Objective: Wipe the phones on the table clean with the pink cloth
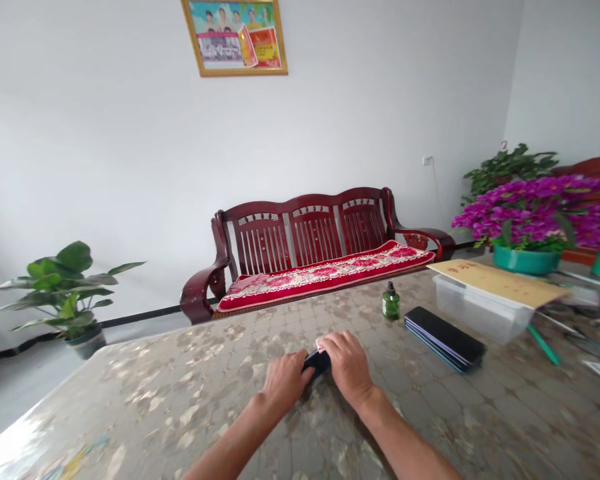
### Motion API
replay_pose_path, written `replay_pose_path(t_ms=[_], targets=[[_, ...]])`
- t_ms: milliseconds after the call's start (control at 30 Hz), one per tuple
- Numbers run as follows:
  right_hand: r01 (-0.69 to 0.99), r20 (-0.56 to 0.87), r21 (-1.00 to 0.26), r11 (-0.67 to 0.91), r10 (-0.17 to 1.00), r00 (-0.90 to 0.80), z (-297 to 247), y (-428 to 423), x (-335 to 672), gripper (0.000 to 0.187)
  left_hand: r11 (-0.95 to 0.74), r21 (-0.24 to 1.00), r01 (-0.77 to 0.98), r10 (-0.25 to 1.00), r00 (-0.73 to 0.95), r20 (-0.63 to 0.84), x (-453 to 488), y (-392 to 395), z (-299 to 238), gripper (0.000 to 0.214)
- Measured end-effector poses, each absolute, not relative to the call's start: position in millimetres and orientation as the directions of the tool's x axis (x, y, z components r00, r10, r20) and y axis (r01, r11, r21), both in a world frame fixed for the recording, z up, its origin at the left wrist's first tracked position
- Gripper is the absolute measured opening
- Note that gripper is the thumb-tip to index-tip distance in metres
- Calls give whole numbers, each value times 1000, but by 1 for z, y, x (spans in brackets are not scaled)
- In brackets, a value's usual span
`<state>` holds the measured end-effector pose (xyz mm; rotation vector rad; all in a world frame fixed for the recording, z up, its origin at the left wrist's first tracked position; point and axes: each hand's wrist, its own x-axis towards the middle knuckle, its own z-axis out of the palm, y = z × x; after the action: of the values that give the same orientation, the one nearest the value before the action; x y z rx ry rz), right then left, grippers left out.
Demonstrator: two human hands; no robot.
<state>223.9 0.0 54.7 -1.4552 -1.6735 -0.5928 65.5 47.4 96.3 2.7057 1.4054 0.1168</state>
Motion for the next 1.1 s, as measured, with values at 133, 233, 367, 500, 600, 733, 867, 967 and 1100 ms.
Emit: replay_pose_path(t_ms=[133, 233, 367, 500, 600, 733, 867, 967, 1100], targets=[[957, 827, -174, 231, 562, 15, 53, 0, 225, 21, -559, 94, 824, 829, 559, 25, 86, 48, 99, 19], [942, 834, -259, 215, 541, 106, 48, 2, 229, 23, -552, 86, 829, 833, 552, 28, 88, 46, 100, 18], [870, 826, -430, 240, 493, 272, 44, 8, 233, 23, -553, 89, 828, 833, 551, 49, 78, 41, 97, 19], [792, 829, -500, 350, 458, 321, 51, 8, 226, 22, -533, 160, 831, 846, 516, 138, 68, 39, 87, 20], [756, 833, -512, 407, 450, 322, 56, 5, 221, 21, -528, 223, 820, 846, 484, 224, 61, 38, 78, 19], [743, 827, -519, 423, 469, 310, 52, 4, 222, 20, -514, 301, 803, 849, 426, 312, 54, 37, 69, 21], [737, 827, -524, 428, 463, 319, 54, 3, 220, 21, -525, 349, 776, 836, 394, 381, 50, 38, 63, 22], [734, 856, -482, 478, 435, 279, 68, -4, 213, 20, -562, 369, 740, 808, 397, 435, 49, 38, 58, 20], [763, 898, -386, 519, 401, 181, 84, -13, 206, 23, -636, 411, 653, 744, 377, 552, 50, 39, 49, 22]])
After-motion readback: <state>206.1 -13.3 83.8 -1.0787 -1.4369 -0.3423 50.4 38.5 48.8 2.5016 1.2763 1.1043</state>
